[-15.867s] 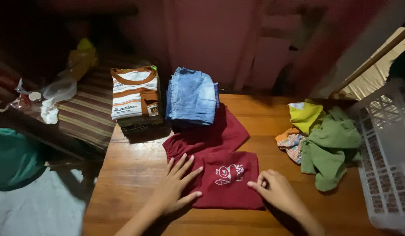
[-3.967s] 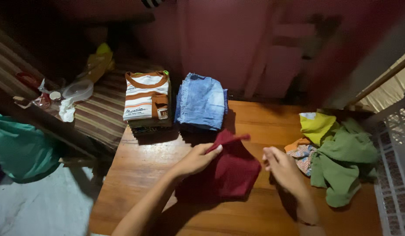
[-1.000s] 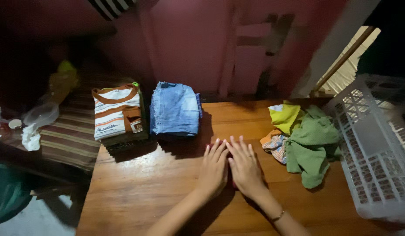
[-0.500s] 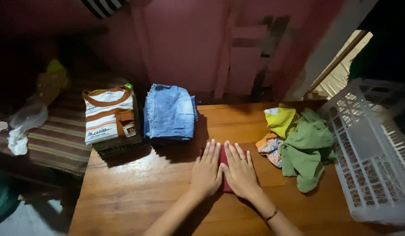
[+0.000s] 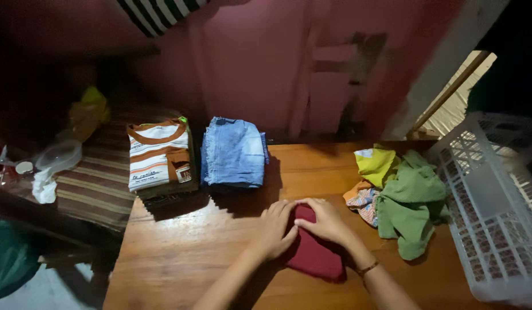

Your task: The person folds several garments on a wooden table, including a maroon t-shirt, a green long-sleeved shirt, and a patterned cloth. Each item is smoothed, folded into a compact rectangle, and stacked on top of previously folded clothes.

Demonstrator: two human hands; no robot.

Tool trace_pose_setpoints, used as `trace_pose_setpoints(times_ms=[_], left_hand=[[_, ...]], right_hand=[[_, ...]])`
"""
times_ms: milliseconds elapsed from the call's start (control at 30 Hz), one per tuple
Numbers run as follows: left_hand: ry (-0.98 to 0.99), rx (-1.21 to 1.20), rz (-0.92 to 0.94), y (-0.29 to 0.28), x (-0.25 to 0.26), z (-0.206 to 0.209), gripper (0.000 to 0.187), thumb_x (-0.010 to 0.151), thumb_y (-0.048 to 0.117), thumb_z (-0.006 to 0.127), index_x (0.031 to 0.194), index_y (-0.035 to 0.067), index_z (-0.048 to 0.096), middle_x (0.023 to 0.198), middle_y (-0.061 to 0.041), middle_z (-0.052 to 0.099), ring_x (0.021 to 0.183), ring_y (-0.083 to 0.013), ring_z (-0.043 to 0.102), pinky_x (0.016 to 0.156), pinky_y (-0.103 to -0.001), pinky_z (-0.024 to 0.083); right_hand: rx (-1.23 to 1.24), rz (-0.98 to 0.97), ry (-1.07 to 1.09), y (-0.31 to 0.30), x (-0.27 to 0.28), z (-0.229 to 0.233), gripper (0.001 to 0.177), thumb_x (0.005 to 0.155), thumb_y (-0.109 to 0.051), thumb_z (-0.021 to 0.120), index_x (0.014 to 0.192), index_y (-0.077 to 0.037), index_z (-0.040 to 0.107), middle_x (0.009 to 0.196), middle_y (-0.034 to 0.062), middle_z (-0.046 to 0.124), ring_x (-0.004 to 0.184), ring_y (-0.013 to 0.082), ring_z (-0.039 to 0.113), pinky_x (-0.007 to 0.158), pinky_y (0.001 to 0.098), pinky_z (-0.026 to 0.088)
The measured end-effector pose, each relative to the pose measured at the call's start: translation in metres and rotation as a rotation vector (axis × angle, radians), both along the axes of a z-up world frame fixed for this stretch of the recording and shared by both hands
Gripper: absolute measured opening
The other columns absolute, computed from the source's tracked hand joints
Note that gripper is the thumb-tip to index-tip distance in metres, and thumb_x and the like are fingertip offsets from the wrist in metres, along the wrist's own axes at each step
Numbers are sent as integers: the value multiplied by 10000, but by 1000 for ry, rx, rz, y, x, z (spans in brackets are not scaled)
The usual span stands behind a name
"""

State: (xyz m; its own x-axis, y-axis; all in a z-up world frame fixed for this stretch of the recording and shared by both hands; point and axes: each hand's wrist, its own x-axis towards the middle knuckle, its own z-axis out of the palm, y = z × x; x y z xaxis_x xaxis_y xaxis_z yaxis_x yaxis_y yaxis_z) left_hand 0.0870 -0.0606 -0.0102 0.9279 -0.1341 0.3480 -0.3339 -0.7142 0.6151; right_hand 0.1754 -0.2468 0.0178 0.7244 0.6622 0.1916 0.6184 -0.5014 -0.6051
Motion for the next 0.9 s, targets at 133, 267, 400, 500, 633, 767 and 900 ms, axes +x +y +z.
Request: trace_pose_setpoints(times_ms=[133, 267, 400, 500, 633, 767, 900], left_hand=[[29, -73, -162, 10, -3, 10, 692, 835, 216, 723, 1458, 44, 477, 1400, -225, 501, 1343, -414, 446, 1148, -508, 326], [-53, -159, -174, 12, -3, 15, 664, 827, 209, 748, 1424, 54, 502, 1432, -201, 498, 1376, -403, 462, 1162, -494, 373], [-164, -148, -6, 16, -4, 22, 716, 732, 239, 843, 1346, 51, 524, 1404, -237, 499, 1304, -421, 480, 1055, -498, 408], [42, -270, 7, 31, -3, 32, 735, 784, 289, 842, 1402, 76, 508, 1301, -171, 613, 1241, -331, 599, 1049, -425, 486], [310, -524, 42, 45, -3, 49, 710, 804, 326, 849, 1397, 101, 530, 1250, -114, 713, 1147, -189, 695, 984, -323, 556], [261, -770, -83, 69, -14, 66, 630, 843, 229, 853, 1377, 82, 552, 1283, -130, 675, 1127, -171, 669, 954, -319, 573], [186, -888, -22, 105, -26, 87, 717, 808, 135, 841, 1431, 99, 488, 1297, -147, 625, 1124, -182, 664, 910, -332, 597]], right_hand=[[-195, -39, 222, -4, 5, -3, 564, 735, -344, 867, 1160, -54, 637, 1107, 180, 723, 1063, 304, 695, 915, 400, 538], [-197, -70, 330, -3, 11, -10, 523, 724, -312, 876, 1108, -50, 636, 1024, 141, 741, 975, 252, 716, 867, 369, 555], [34, -8, 340, 1, 11, -15, 476, 778, -212, 872, 1115, -38, 583, 984, 115, 691, 932, 203, 647, 827, 358, 547], [171, 14, 488, 9, 7, -5, 414, 857, -184, 793, 1146, -52, 528, 986, 86, 738, 940, 137, 660, 838, 311, 554], [427, 99, 705, 25, 5, 30, 394, 922, -128, 703, 1256, -90, 497, 1107, 82, 686, 1024, 135, 654, 858, 306, 551], [466, 161, 591, 39, 4, 66, 360, 990, -123, 660, 1327, -66, 548, 1192, 116, 668, 1083, 164, 626, 916, 319, 528], [641, 32, 742, 56, 13, 83, 395, 964, -155, 627, 1345, -104, 538, 1163, 112, 671, 985, 186, 647, 820, 354, 557]])
